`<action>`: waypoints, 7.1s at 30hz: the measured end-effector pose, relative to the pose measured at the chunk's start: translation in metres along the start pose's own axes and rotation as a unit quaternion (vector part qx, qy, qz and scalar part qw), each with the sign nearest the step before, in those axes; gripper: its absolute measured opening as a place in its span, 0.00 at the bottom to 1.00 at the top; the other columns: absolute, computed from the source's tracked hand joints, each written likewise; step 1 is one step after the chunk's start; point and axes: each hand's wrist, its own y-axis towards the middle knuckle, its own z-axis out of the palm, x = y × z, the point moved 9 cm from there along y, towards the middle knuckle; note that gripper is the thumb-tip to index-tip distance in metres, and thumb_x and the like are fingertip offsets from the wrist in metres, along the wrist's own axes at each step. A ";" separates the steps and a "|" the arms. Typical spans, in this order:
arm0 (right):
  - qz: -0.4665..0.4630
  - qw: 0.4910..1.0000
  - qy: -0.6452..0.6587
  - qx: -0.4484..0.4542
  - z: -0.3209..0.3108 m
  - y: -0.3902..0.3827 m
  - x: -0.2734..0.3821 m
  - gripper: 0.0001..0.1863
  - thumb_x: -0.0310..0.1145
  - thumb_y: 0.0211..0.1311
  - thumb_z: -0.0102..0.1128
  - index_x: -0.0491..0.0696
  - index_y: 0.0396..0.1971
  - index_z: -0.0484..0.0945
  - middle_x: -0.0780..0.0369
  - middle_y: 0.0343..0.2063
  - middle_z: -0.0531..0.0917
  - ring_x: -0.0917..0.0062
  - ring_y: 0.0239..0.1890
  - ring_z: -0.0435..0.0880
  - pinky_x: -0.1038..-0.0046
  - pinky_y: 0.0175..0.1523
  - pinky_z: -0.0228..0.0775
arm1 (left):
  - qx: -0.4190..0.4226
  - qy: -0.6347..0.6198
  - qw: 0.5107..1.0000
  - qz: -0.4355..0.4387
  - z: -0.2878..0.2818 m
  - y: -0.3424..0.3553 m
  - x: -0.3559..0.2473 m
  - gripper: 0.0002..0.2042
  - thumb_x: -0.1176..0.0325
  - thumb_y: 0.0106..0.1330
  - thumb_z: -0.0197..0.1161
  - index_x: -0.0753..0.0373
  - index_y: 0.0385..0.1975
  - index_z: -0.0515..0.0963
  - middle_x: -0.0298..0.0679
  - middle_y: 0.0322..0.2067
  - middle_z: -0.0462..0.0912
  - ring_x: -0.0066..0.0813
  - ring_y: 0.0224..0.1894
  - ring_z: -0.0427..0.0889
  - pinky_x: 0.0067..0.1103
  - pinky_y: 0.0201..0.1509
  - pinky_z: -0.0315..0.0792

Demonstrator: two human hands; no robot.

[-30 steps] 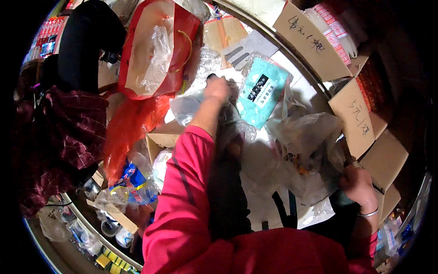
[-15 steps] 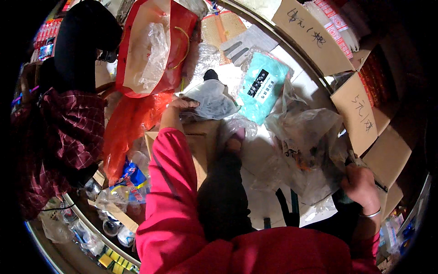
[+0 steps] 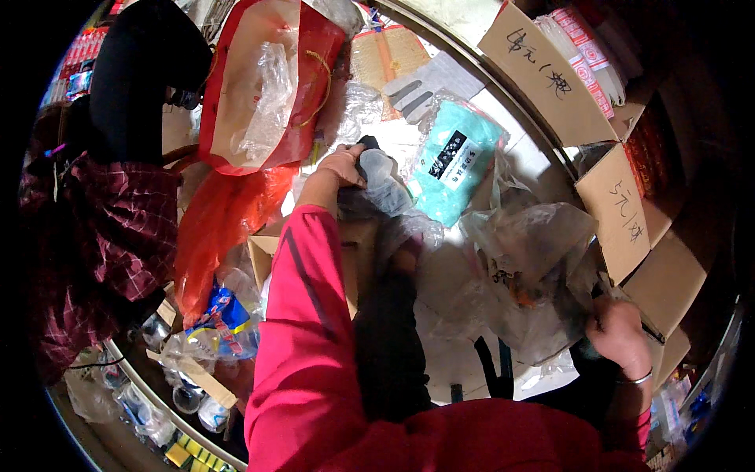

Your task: The person sits on the floor in a cluttered storage area and sorts through various items. They pick up plastic bags, boxes, and packaged goods, inspect them, and place them into a red bag or onto a nearby shelf.

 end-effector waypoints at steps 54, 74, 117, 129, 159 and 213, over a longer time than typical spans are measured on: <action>0.009 0.998 -0.011 0.059 0.003 0.004 0.013 0.08 0.29 0.37 0.51 0.40 0.19 0.70 0.49 0.19 0.73 0.55 0.26 0.73 0.60 0.30 0.65 | -0.167 -0.287 0.942 0.054 -0.045 -0.019 -0.050 0.22 0.69 0.39 0.63 0.65 0.38 0.72 0.42 0.25 0.76 0.33 0.29 0.75 0.22 0.35 0.69; -0.012 0.999 -0.011 0.046 0.005 0.002 0.014 0.07 0.27 0.37 0.52 0.40 0.19 0.70 0.48 0.17 0.72 0.54 0.24 0.73 0.60 0.29 0.65 | -0.093 -0.032 0.978 0.186 0.008 -0.049 -0.112 0.13 0.68 0.55 0.49 0.62 0.39 0.70 0.48 0.35 0.74 0.46 0.40 0.73 0.33 0.43 0.68; -0.004 0.995 0.089 -0.054 -0.006 0.002 -0.015 0.13 0.36 0.43 0.46 0.42 0.21 0.74 0.50 0.24 0.76 0.57 0.30 0.75 0.61 0.37 0.66 | -0.057 0.092 0.967 0.230 0.092 -0.122 -0.296 0.19 0.70 0.50 0.54 0.71 0.42 0.63 0.55 0.39 0.72 0.47 0.42 0.73 0.30 0.46 0.67; -0.012 0.998 0.064 -0.006 -0.004 0.002 -0.012 0.13 0.35 0.42 0.47 0.41 0.21 0.75 0.50 0.24 0.77 0.57 0.29 0.76 0.61 0.37 0.68 | 0.141 -0.067 0.946 0.282 0.090 -0.142 -0.316 0.13 0.66 0.43 0.61 0.64 0.28 0.72 0.43 0.29 0.75 0.35 0.34 0.75 0.25 0.38 0.68; -0.026 0.999 -0.013 -0.021 -0.012 0.014 0.012 0.09 0.32 0.41 0.48 0.42 0.17 0.73 0.51 0.19 0.75 0.57 0.26 0.76 0.61 0.33 0.68 | -0.316 -0.153 0.916 0.194 -0.065 -0.035 -0.125 0.22 0.63 0.43 0.62 0.62 0.40 0.72 0.45 0.37 0.75 0.41 0.42 0.72 0.28 0.48 0.65; -0.106 0.992 -0.041 0.048 -0.028 -0.011 0.078 0.16 0.34 0.46 0.46 0.47 0.34 0.78 0.57 0.37 0.78 0.66 0.40 0.78 0.67 0.43 0.68 | -0.365 -0.455 0.744 0.325 -0.334 -0.325 -0.218 0.19 0.75 0.53 0.53 0.70 0.47 0.64 0.44 0.41 0.73 0.31 0.40 0.73 0.22 0.44 0.67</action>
